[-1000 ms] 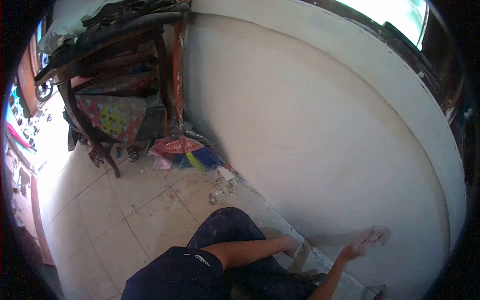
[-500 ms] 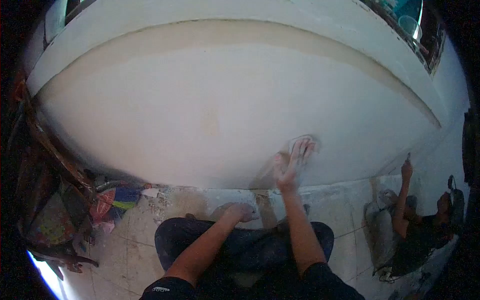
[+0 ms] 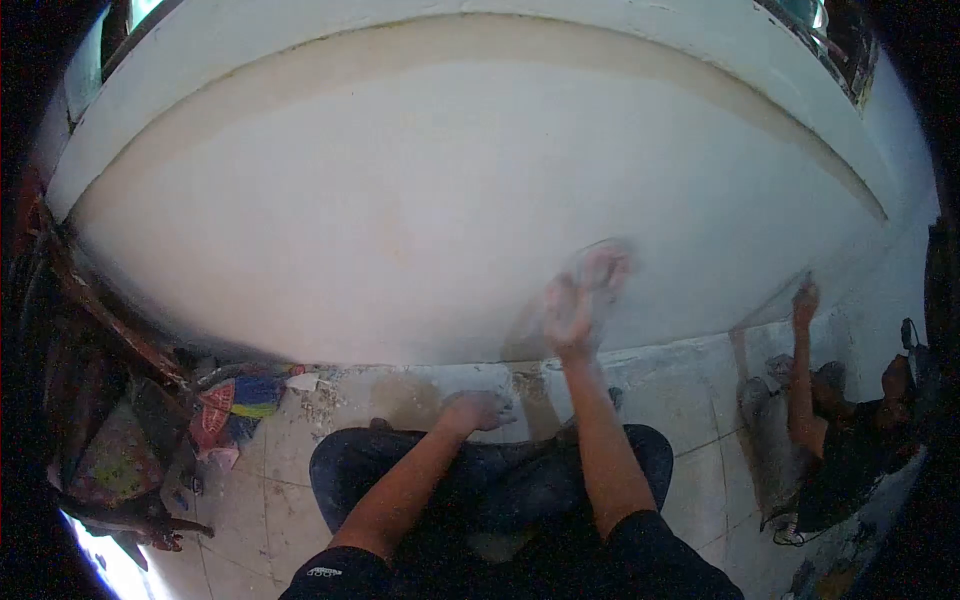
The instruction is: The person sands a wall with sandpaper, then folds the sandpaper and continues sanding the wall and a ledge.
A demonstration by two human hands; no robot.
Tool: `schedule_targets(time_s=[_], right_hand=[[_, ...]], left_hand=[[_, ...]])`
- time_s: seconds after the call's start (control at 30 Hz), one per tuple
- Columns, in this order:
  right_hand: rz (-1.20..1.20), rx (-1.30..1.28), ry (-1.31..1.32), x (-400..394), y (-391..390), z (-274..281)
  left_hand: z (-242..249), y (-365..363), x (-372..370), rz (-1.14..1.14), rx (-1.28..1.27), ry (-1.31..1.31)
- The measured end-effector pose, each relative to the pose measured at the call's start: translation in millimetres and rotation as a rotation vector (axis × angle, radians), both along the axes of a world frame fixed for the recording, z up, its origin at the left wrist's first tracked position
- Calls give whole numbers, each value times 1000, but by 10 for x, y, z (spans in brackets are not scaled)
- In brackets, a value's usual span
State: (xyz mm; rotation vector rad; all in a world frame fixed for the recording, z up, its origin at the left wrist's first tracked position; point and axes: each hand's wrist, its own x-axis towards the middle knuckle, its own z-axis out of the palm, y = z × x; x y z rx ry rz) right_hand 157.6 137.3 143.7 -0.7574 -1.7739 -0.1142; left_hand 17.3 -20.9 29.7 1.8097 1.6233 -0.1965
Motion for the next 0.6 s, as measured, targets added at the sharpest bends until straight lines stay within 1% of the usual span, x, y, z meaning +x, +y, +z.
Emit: schedule_targets(time_s=[0.03,0.07,0.1,0.13,0.17,0.23,0.3,0.33,0.37,0.43,0.47,0.53,0.57,0.6], right_hand=[[-51,0,142,4,46,178],[-48,-2,142,-21,53,379],[-33,-2,207,-52,42,596],[-20,-4,275,-84,12,688],[-21,-7,283,-143,-32,653],[38,61,10,-205,-154,491],[43,55,-6,-88,-91,-11],[53,50,-20,-25,-28,-162],[57,43,-17,56,45,-146],[-22,36,194,174,190,53],[-16,36,191,122,163,233],[21,-82,405,-17,-13,624],[14,-88,404,-66,-104,717],[19,22,202,-110,-185,794]], left_hand=[[-66,-1,8,17,19,-3],[-108,17,22,35,43,-6],[-112,42,43,37,43,-5],[-106,52,59,38,17,-1],[-104,66,47,36,-9,6],[-243,62,10,23,18,15],[-394,86,0,10,49,22],[-456,106,-20,-8,71,14],[-498,78,-53,-24,82,6],[-424,89,-27,-24,53,-5],[-364,122,-11,-29,36,-21],[-181,67,18,-3,34,-20],[-122,56,30,11,26,-14],[-161,113,9,3,20,-15]])
